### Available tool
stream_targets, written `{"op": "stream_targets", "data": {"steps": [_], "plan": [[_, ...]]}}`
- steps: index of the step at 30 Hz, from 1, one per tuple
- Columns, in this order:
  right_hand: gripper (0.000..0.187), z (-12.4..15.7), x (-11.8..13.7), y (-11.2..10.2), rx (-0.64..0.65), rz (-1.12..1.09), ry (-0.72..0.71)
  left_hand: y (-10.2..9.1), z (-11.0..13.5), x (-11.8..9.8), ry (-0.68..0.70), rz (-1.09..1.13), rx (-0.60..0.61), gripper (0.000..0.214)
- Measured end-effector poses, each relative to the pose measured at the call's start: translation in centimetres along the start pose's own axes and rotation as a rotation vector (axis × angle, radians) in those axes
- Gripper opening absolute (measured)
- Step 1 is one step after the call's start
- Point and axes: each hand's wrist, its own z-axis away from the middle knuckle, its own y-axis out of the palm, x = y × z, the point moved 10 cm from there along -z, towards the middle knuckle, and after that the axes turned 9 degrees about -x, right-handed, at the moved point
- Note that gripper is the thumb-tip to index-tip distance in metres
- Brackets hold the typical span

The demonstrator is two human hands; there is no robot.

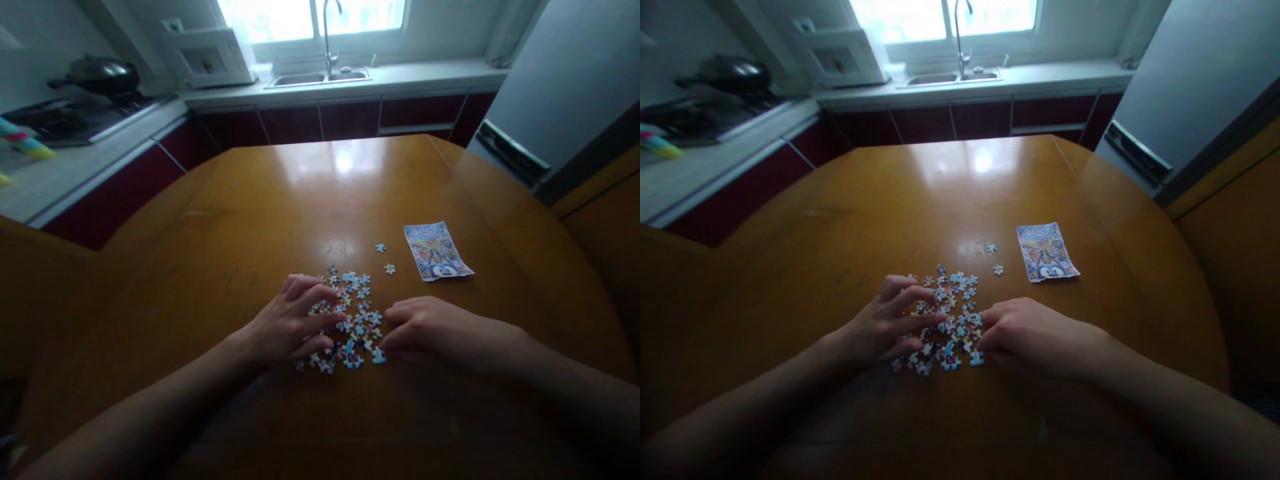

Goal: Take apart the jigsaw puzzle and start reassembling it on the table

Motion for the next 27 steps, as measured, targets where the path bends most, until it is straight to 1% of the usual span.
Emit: {"op": "stream_targets", "data": {"steps": [2, 4, 6, 9, 12, 16, 19, 24, 27], "plan": [[0.014, 0.0, 0.5, 0.5, 0.01, 0.02, -0.025, 0.1, 0.1, 0.3, 0.002, -0.008, 0.004, 0.038], [0.015, -0.2, 0.5, 0.8, -0.022, 0.057, -0.027, 0.4, 0.1, 0.1, 0.016, -0.016, 0.025, 0.037], [0.016, -0.6, -0.1, 0.8, -0.107, 0.097, 0.006, 0.6, 0.1, -0.1, 0.025, -0.034, 0.034, 0.036], [0.017, -1.0, -1.0, 0.6, -0.262, 0.135, 0.052, 0.5, -0.1, -0.2, 0.028, -0.056, 0.012, 0.034], [0.019, -1.5, -1.2, 1.1, -0.341, 0.185, 0.045, 0.9, -0.2, -0.4, 0.029, -0.053, 0.008, 0.031], [0.017, -2.0, -1.4, 1.9, -0.334, 0.254, 0.022, 1.4, -0.3, -0.3, -0.02, -0.065, -0.004, 0.022], [0.017, -2.2, -1.5, 2.1, -0.322, 0.273, 0.003, 1.3, -0.5, -0.5, -0.034, -0.075, -0.029, 0.018], [0.017, -2.7, -1.5, 2.2, -0.293, 0.293, -0.004, 0.8, -1.0, -1.2, 0.014, -0.066, -0.058, 0.01], [0.016, -3.0, -1.1, 2.4, -0.254, 0.333, -0.037, 0.0, -1.2, -1.4, 0.047, -0.059, -0.111, 0.007]]}}
